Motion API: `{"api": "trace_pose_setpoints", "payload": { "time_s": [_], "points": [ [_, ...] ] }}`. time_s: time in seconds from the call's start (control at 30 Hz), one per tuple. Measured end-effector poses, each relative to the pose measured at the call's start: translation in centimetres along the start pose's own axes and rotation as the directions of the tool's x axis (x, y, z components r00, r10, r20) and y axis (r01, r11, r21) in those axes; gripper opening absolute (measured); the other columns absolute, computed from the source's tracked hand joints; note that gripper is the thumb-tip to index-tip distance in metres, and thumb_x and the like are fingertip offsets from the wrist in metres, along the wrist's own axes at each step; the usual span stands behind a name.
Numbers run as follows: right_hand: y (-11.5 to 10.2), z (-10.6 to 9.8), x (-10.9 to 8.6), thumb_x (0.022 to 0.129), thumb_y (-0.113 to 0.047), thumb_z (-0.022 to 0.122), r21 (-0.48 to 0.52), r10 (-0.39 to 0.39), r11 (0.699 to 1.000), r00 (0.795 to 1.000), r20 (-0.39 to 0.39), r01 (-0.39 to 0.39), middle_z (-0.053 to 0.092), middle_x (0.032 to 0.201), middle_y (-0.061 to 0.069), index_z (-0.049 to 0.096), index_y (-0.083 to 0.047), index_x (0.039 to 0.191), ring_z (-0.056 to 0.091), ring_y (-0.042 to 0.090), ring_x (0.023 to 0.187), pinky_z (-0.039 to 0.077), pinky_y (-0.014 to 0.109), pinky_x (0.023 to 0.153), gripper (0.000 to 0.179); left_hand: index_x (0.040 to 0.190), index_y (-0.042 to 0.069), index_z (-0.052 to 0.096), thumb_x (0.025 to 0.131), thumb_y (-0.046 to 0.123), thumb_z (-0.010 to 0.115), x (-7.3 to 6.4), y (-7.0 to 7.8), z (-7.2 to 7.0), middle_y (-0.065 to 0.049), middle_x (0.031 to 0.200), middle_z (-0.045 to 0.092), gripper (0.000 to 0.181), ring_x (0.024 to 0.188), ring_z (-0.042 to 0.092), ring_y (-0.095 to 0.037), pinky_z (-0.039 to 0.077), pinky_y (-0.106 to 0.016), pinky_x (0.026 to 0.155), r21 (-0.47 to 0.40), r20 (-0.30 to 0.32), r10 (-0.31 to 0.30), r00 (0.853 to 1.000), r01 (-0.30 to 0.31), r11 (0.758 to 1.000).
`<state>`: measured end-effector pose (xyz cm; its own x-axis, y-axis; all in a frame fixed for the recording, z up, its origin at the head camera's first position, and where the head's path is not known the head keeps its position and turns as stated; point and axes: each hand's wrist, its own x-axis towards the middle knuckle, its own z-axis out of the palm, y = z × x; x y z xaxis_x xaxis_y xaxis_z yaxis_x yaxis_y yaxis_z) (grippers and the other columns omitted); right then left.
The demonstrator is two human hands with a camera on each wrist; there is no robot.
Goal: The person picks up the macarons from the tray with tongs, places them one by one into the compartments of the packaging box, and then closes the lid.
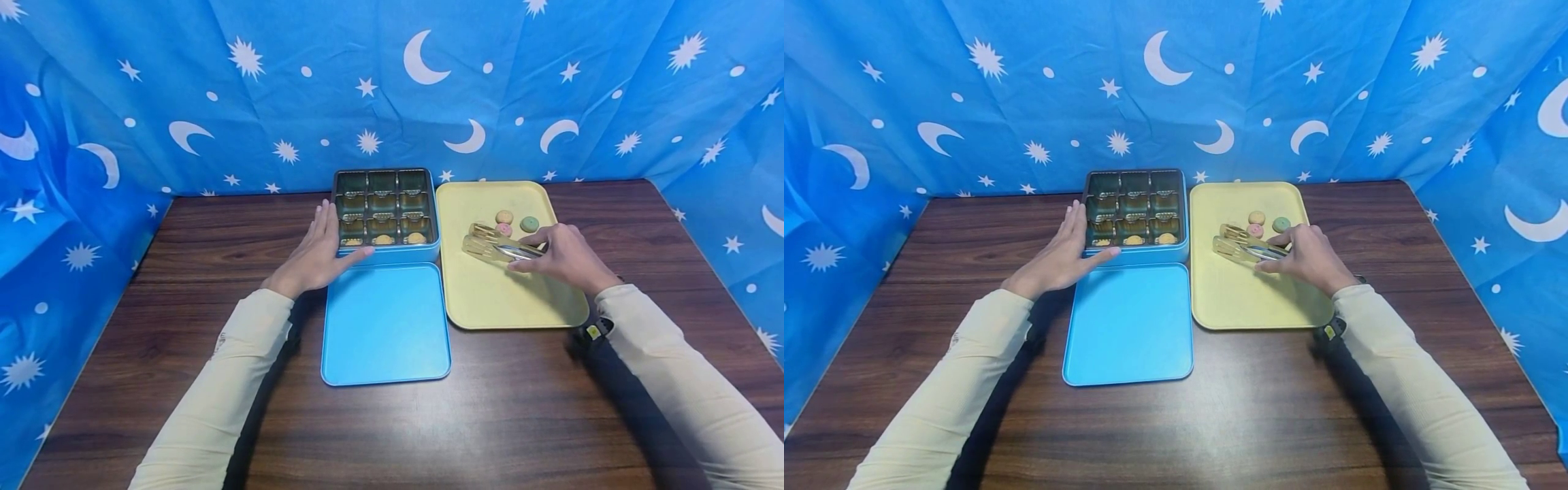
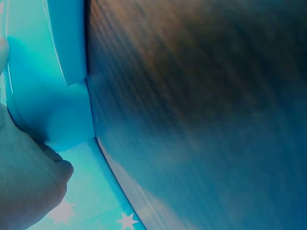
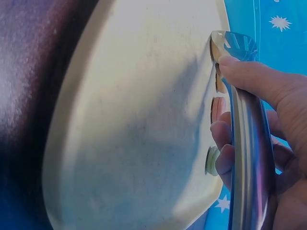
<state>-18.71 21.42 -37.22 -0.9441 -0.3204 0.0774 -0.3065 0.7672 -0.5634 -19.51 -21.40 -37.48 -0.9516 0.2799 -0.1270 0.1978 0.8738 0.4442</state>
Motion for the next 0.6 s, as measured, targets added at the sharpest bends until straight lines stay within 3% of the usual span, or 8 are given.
{"api": "trace_pose_setpoints", "payload": {
  "time_s": [0.6],
  "points": [
    [0.02, -0.13, 0.02, 0.076, -0.031, 0.092, 0.004, 0.031, 1.0, 1.0, 0.0, -0.031, 0.074, 0.105, 0.022, 0.075, 0.004, 0.114, 0.051, 0.018, 0.065, 0.037, 0.028, 0.05, 0.054, 0.157, 0.004, -0.02, 0.093, 0.078, 0.041, -0.06, 0.15, -0.07, -0.01, 0.164, -0.028, 0.115, 0.152, -0.022, -0.026, -0.001, -0.05, 0.123, -0.004, 0.013, -0.005, 1.0, 0.005, 1.0]
  ]
}}
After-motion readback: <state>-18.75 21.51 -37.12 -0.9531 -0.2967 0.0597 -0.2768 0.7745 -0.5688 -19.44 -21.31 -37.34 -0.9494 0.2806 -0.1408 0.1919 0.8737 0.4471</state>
